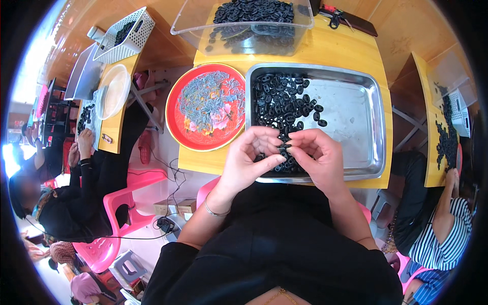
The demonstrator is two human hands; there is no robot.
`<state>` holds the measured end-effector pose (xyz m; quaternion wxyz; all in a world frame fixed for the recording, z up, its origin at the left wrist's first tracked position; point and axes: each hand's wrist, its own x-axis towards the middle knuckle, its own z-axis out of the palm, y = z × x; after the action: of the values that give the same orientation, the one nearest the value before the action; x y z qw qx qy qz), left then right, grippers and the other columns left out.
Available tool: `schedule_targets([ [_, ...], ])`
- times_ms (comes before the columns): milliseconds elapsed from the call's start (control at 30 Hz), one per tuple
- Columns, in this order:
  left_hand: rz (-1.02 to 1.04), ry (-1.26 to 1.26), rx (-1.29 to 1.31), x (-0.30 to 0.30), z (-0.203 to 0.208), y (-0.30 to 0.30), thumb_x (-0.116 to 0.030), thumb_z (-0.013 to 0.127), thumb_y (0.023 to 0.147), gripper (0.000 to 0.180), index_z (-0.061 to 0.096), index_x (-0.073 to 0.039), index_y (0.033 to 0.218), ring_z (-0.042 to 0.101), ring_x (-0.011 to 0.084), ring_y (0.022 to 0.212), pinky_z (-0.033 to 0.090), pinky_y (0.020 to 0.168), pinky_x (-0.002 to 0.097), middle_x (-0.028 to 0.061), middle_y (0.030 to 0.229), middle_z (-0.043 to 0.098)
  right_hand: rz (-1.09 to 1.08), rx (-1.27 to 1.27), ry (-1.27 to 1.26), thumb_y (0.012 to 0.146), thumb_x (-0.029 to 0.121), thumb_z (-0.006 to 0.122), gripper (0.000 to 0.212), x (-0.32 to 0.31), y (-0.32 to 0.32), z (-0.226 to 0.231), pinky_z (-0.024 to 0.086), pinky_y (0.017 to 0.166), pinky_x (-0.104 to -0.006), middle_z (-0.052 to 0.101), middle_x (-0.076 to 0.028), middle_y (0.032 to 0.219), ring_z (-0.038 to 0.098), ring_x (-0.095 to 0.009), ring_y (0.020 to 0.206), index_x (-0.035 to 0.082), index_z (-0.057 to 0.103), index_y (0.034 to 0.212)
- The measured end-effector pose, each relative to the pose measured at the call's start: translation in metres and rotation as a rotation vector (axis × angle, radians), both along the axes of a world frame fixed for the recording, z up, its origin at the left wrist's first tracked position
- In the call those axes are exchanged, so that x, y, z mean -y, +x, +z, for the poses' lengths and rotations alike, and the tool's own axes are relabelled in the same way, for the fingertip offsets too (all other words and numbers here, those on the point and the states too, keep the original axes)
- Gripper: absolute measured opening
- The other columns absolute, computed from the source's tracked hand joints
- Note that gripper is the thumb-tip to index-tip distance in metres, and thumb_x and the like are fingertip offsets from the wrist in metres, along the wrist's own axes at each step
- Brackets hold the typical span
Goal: The person sits at a yellow table and repeatedly picks up small black plastic rings from a metal tray and colorful pins from a red plate. They insert the pins into the rings and place the assembled units into a clear plastic container. The process is repetitive and involves fine motor manipulation of small components.
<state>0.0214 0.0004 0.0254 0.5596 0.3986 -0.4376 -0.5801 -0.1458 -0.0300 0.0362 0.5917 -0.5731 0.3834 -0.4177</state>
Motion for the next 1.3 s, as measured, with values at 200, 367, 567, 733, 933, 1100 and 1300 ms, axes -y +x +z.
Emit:
schedule_targets([
  [200,-0.033,0.086,0.01,-0.004,-0.004,0.001,-0.003,0.059,0.083,0.006,0.056,-0.001,0.088,0.053,0.0038,0.07,0.043,0.062,0.0179,0.0,0.077,0.058,-0.006,-0.03,-0.072,0.077,-0.006,0.06,0.023,0.0,-0.001,-0.001,0.048,0.071,-0.0218,0.061,-0.005,0.085,0.059,-0.009,0.079,0.0,0.057,0.099],
  [367,-0.005,0.101,0.01,-0.004,-0.003,-0.003,-0.002,0.058,0.084,0.004,0.056,-0.001,0.087,0.052,0.0033,0.069,0.042,0.061,0.0174,-0.0002,0.077,0.058,-0.038,-0.014,-0.056,0.075,-0.004,0.062,0.022,-0.001,0.0,0.0,0.05,0.069,-0.0229,0.063,-0.006,0.082,0.061,-0.01,0.076,0.001,0.059,0.096],
  [567,0.033,0.03,0.011,-0.006,-0.008,-0.007,0.0,0.059,0.082,0.006,0.057,0.0,0.088,0.052,0.0041,0.069,0.043,0.061,0.0184,0.0,0.077,0.057,-0.034,-0.013,0.106,0.074,-0.001,0.065,0.021,0.0,-0.002,0.003,0.05,0.065,-0.0216,0.063,-0.007,0.08,0.061,-0.009,0.072,0.001,0.059,0.094],
  [733,-0.058,0.048,0.05,-0.002,-0.006,-0.001,-0.001,0.06,0.082,0.007,0.058,0.002,0.088,0.058,0.0094,0.072,0.046,0.064,0.0208,0.0059,0.081,0.059,-0.024,0.047,0.165,0.075,-0.001,0.065,0.021,0.0,-0.005,-0.003,0.049,0.064,-0.02,0.062,-0.005,0.081,0.059,-0.007,0.072,0.001,0.058,0.095],
  [933,-0.1,0.123,0.069,0.001,-0.002,0.002,-0.008,0.059,0.084,0.008,0.059,0.0,0.085,0.054,0.005,0.067,0.043,0.06,0.0184,0.0014,0.074,0.059,-0.045,0.025,0.096,0.075,-0.002,0.064,0.02,-0.001,-0.008,-0.005,0.049,0.064,-0.0199,0.062,-0.005,0.082,0.059,-0.007,0.072,0.001,0.058,0.095],
  [1100,-0.143,0.155,0.107,0.002,-0.004,0.005,-0.006,0.06,0.083,0.006,0.059,0.0,0.081,0.054,0.0073,0.069,0.044,0.062,0.0199,0.004,0.078,0.059,-0.016,0.016,0.131,0.076,-0.003,0.063,0.018,-0.004,-0.007,0.0,0.049,0.065,-0.0203,0.062,-0.005,0.082,0.059,-0.007,0.072,0.0,0.058,0.093],
  [1300,-0.178,0.086,0.088,0.004,-0.008,-0.003,-0.002,0.058,0.082,0.006,0.061,0.001,0.087,0.055,0.008,0.073,0.045,0.065,0.0204,0.0053,0.083,0.058,0.024,0.088,0.182,0.078,-0.003,0.06,0.016,-0.003,-0.017,-0.009,0.048,0.068,-0.0204,0.061,-0.004,0.085,0.059,-0.007,0.076,0.0,0.058,0.093],
])
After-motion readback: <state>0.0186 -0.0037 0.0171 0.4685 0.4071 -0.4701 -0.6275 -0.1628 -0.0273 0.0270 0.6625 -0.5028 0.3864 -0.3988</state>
